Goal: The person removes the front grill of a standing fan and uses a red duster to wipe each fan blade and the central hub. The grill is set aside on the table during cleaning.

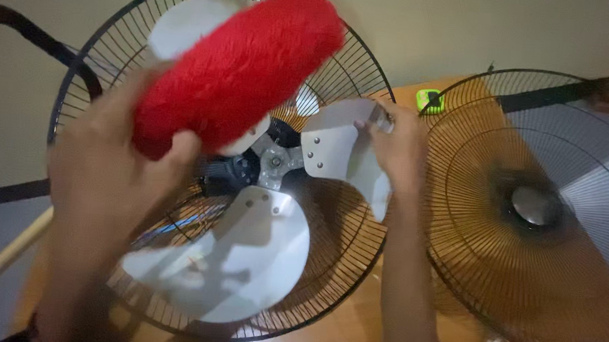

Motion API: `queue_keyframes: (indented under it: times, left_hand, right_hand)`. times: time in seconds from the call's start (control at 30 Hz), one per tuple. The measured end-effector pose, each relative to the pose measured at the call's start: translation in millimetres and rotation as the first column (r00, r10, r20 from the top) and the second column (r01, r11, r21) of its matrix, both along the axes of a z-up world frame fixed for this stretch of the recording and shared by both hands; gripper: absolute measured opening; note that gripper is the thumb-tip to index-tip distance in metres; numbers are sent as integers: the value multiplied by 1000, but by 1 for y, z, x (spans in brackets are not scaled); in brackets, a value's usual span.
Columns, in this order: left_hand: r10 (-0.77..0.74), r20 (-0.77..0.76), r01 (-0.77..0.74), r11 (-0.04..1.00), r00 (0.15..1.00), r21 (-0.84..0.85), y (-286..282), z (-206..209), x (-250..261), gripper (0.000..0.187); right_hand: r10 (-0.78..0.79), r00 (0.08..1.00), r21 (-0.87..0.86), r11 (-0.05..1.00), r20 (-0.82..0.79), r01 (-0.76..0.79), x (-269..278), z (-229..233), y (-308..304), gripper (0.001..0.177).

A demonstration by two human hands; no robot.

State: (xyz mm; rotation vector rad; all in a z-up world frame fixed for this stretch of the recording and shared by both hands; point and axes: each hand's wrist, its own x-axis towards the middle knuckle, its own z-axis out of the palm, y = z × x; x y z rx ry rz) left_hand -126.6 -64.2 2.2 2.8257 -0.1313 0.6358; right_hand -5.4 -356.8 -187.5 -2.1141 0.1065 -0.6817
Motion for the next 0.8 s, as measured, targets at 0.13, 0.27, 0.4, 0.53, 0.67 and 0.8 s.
queue_keyframes:
  times: [0.13, 0.27, 0.4, 0.53, 0.67, 0.8]
  left_hand:
    - [-303, -82, 252, 892, 949, -375, 9, -6, -15, 62]
    - [-35, -135, 43, 997, 990, 60, 19, -13, -15, 80]
    - [44, -203, 39, 921, 978, 388, 20, -28, -8, 91]
    - [-48, -341, 211, 863, 939, 460, -3, -50, 6, 81]
    - [-331, -148, 356, 757, 932, 548, -31, -58, 41, 71]
    - [-373, 4, 282, 707, 928, 649, -48, -36, 74, 57]
  right_hand:
    - [-32, 949, -111, 991, 314, 70, 14, -15, 9, 55]
    - [-103, 992, -228, 967, 78, 118, 34, -14, -1, 52]
    - [36, 993, -44, 999, 116, -31, 51, -13, -4, 57]
    - [91, 984, 11, 996, 152, -94, 55, -13, -9, 45]
    - [75, 997, 153, 985, 34, -80, 52, -15, -11, 42]
    - [80, 976, 156, 981, 204, -114, 55, -16, -7, 44]
